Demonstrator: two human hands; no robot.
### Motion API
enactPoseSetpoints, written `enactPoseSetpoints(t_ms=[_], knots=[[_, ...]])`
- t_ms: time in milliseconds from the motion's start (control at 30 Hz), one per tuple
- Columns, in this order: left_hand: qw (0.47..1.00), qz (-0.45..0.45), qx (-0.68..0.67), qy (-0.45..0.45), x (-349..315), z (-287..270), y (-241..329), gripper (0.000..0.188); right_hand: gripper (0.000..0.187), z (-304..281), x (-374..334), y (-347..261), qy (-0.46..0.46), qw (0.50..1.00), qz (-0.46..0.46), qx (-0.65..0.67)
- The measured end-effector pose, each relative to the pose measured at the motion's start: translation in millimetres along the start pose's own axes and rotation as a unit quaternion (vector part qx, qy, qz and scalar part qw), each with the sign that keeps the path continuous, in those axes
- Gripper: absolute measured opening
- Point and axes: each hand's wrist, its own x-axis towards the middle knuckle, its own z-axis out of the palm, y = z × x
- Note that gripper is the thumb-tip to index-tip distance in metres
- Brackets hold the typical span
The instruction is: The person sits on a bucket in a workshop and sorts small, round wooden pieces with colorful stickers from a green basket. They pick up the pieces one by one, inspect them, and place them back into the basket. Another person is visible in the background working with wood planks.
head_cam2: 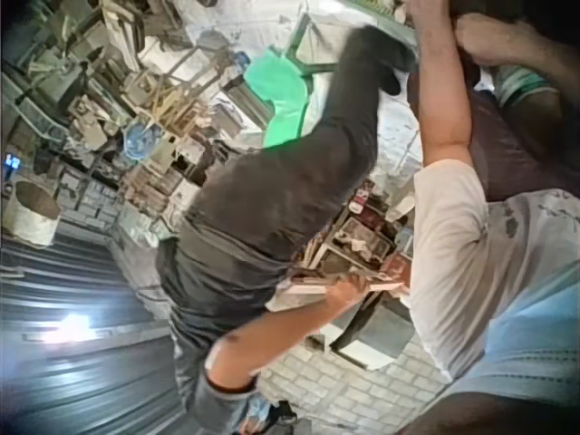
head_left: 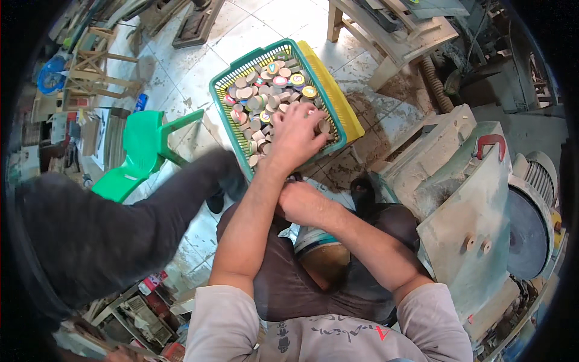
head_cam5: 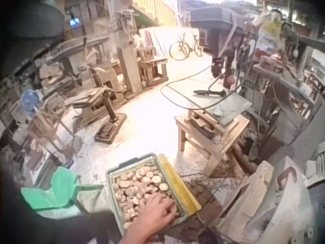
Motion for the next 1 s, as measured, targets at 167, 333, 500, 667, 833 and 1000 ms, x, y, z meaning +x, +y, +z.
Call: enactPoseSetpoints(t_ms=[167, 333, 500, 667, 833, 1000], knots=[[0.994, -0.021, 0.046, -0.092, 1.2, 5.9, 4.8, 0.037, 0.016, -1.3, -3.0, 5.1, -0.028, 1.0, 0.008, -0.001], [0.988, -0.121, 0.077, -0.063, 6.4, -14.4, -4.9, 0.036, 0.02, -10.9, -3.1, -0.3, -0.022, 0.999, 0.022, -0.009], [0.989, -0.115, 0.087, -0.019, 1.4, -17.6, -19.1, 0.035, 0.024, -12.6, -1.8, -3.0, -0.015, 1.0, 0.014, -0.018], [0.998, -0.028, 0.047, -0.035, 1.5, 3.0, -1.4, 0.04, 0.018, -4.7, -1.4, -0.4, -0.014, 1.0, 0.009, -0.016], [0.998, -0.041, 0.053, -0.021, 2.5, 11.1, -3.8, 0.034, 0.016, -5.2, -1.6, 2.0, -0.033, 0.999, 0.023, -0.028], [0.996, -0.085, 0.034, -0.006, 8.2, -4.4, -9.2, 0.03, 0.018, -14.1, -1.2, -2.1, -0.039, 0.999, 0.018, -0.031]])
